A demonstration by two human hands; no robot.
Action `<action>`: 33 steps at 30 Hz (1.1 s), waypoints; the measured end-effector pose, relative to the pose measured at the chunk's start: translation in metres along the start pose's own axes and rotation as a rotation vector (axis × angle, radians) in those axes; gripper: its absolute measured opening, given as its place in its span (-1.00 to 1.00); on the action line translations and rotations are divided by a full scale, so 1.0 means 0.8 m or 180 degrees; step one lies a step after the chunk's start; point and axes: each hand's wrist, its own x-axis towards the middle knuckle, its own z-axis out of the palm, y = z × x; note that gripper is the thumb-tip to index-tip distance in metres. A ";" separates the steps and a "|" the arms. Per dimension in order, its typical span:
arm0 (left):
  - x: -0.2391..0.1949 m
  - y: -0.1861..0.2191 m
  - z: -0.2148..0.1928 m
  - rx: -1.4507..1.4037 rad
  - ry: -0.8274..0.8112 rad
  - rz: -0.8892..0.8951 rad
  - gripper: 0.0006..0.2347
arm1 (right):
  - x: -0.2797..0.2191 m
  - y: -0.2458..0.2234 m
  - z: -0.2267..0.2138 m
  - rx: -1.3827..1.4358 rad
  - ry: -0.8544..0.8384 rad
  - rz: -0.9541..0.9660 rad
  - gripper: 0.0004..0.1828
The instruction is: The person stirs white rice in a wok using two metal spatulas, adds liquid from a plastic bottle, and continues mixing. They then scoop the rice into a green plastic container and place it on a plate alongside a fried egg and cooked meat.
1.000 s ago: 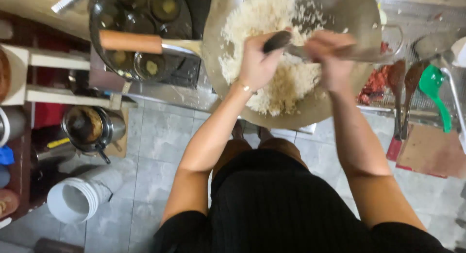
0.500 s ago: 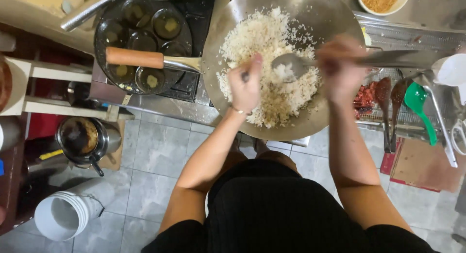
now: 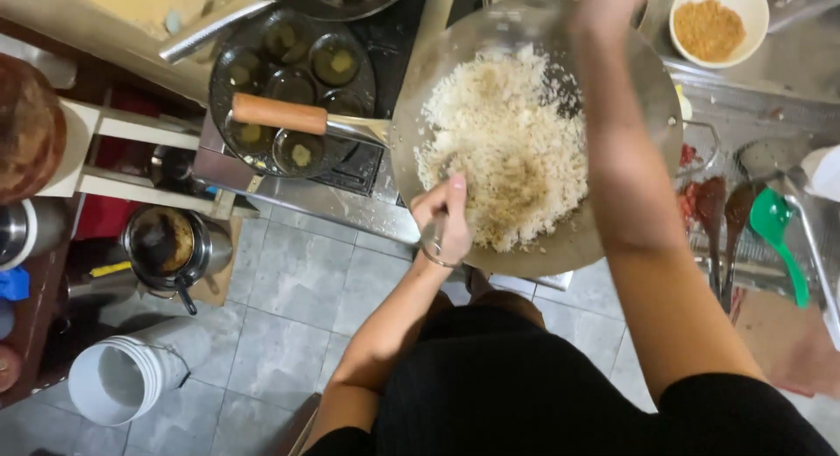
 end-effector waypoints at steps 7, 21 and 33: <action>0.001 0.022 -0.005 0.0172 -0.0054 0.0366 -0.57 | -0.086 0.041 0.132 -0.1145 -0.1311 0.1408 -0.58; 0.009 0.053 -0.006 -0.0387 -0.0123 0.0502 -0.55 | -0.233 -0.149 0.108 -0.1610 -0.0739 -0.0244 -0.68; 0.003 -0.039 0.020 -0.0086 -0.0351 0.0663 -0.56 | -0.319 -0.073 0.090 -0.1800 -0.0039 -0.0229 -0.64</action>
